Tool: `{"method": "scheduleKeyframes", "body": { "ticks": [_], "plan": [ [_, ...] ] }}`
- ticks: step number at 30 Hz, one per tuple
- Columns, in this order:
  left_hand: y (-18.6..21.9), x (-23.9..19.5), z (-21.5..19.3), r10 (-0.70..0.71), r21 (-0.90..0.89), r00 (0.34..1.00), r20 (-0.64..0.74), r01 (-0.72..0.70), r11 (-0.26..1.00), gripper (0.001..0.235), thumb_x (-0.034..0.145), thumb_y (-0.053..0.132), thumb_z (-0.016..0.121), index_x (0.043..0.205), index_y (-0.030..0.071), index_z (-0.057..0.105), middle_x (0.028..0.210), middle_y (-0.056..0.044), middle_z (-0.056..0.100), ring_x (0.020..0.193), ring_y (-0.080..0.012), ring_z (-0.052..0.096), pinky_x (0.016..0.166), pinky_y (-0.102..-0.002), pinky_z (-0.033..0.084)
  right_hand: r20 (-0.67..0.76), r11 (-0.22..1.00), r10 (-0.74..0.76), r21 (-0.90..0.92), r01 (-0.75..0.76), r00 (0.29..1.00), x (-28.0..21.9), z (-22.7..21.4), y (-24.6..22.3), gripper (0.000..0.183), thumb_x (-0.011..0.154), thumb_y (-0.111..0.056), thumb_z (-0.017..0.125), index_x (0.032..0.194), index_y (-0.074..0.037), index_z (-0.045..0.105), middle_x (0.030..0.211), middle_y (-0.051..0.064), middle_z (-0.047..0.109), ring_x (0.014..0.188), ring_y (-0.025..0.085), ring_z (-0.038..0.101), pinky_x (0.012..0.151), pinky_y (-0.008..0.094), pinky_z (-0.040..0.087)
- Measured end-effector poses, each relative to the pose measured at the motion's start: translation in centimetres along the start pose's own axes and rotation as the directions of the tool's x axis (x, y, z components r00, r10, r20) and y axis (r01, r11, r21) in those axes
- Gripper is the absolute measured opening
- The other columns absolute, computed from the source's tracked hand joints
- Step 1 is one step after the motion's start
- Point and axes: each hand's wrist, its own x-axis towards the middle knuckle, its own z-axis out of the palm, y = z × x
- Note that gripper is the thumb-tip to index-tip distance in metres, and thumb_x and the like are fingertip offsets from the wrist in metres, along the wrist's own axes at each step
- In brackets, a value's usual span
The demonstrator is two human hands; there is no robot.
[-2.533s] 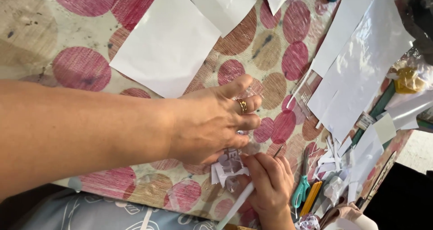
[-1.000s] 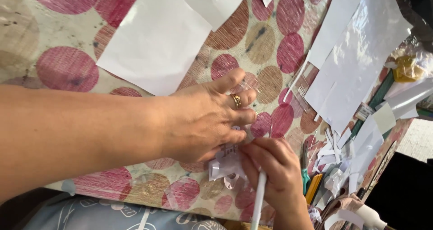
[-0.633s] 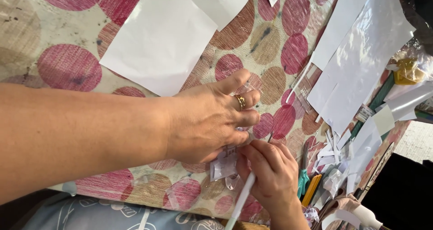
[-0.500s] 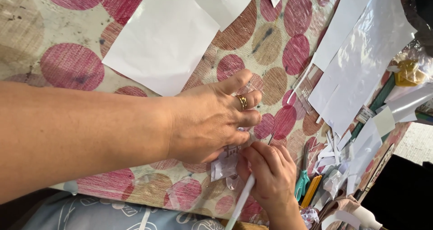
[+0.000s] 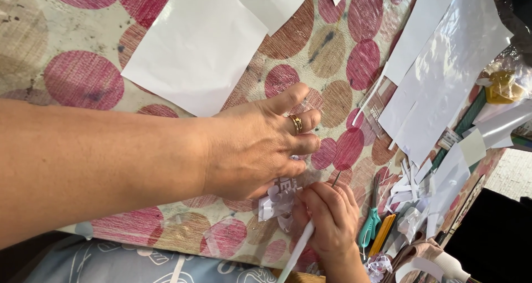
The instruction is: The person uses a white craft knife to cut a small piece of white paper on a patterned tablecloth. The camera shakes violently for several seconds before stabilizing, after which the person resumes cutting the paper with the knife.
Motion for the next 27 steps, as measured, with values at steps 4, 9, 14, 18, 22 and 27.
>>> {"method": "scheduleKeyframes", "body": {
  "ticks": [4, 9, 14, 18, 22, 27],
  "plan": [
    [0.1, 0.1, 0.3, -0.013, 0.015, 0.999, -0.034, 0.014, 1.0, 0.071, 0.088, 0.071, 0.031, 0.152, 0.04, 0.034, 0.167, -0.004, 0.025, 0.158, -0.0429, 0.009, 0.118, -0.075, -0.005, -0.004, 1.0, 0.004, 0.018, -0.004, 1.0, -0.3, 0.0, 0.0, 0.011, 0.095, -0.011, 0.067, 0.101, -0.002, 0.068, 0.103, 0.014, 0.064, 0.084, 0.033, 0.066, 0.079, 0.046, 0.056],
    [0.1, 0.0, 0.2, -0.009, 0.036, 1.0, 0.005, 0.009, 0.999, 0.071, 0.089, 0.072, 0.031, 0.153, 0.04, 0.031, 0.169, -0.005, 0.021, 0.159, -0.0426, 0.006, 0.117, -0.076, -0.006, 0.006, 1.0, 0.006, 0.012, -0.006, 1.0, -0.6, 0.2, 0.1, 0.01, 0.094, -0.01, 0.068, 0.1, -0.002, 0.068, 0.103, 0.014, 0.063, 0.086, 0.034, 0.065, 0.083, 0.047, 0.056],
    [-0.4, -0.5, -0.8, 0.025, 0.007, 0.999, 0.037, -0.026, 1.0, 0.068, 0.092, 0.065, 0.029, 0.154, 0.038, 0.023, 0.17, -0.009, 0.013, 0.158, -0.0405, 0.005, 0.119, -0.072, -0.014, 0.001, 1.0, 0.001, -0.003, -0.001, 1.0, -0.3, 0.1, 0.0, 0.011, 0.096, -0.014, 0.065, 0.099, -0.004, 0.069, 0.102, 0.013, 0.064, 0.084, 0.031, 0.065, 0.08, 0.044, 0.055],
    [-0.7, -0.7, -2.1, 0.059, -0.142, 0.99, 0.127, -0.04, 0.989, 0.062, 0.097, 0.043, 0.032, 0.156, 0.03, 0.019, 0.169, -0.016, 0.006, 0.15, -0.0438, 0.017, 0.119, -0.071, -0.017, -0.037, 1.0, -0.012, -0.013, 0.011, 0.999, 0.2, -0.2, 0.1, 0.01, 0.097, -0.013, 0.065, 0.097, -0.004, 0.069, 0.102, 0.011, 0.063, 0.085, 0.026, 0.066, 0.08, 0.042, 0.057],
    [-0.2, -0.4, -1.7, 0.067, -0.116, 0.989, 0.133, -0.052, 0.992, 0.067, 0.097, 0.054, 0.032, 0.158, 0.029, 0.017, 0.168, -0.016, 0.005, 0.153, -0.043, 0.006, 0.118, -0.073, -0.017, -0.039, 0.998, -0.01, 0.055, 0.012, 0.999, 0.1, -0.4, 0.1, 0.009, 0.095, -0.01, 0.068, 0.098, -0.002, 0.068, 0.103, 0.011, 0.062, 0.087, 0.027, 0.066, 0.081, 0.043, 0.058],
    [0.3, -0.2, -0.7, 0.076, 0.182, 0.992, 0.102, -0.094, 0.979, 0.075, 0.095, 0.065, 0.019, 0.159, 0.026, 0.013, 0.17, -0.021, 0.006, 0.155, -0.0502, 0.007, 0.117, -0.076, -0.01, -0.049, 0.998, -0.025, 0.063, 0.028, 0.998, 0.1, -0.7, 0.0, 0.009, 0.095, -0.008, 0.069, 0.101, -0.001, 0.069, 0.104, 0.011, 0.063, 0.084, 0.027, 0.067, 0.08, 0.043, 0.058]
  ]
}}
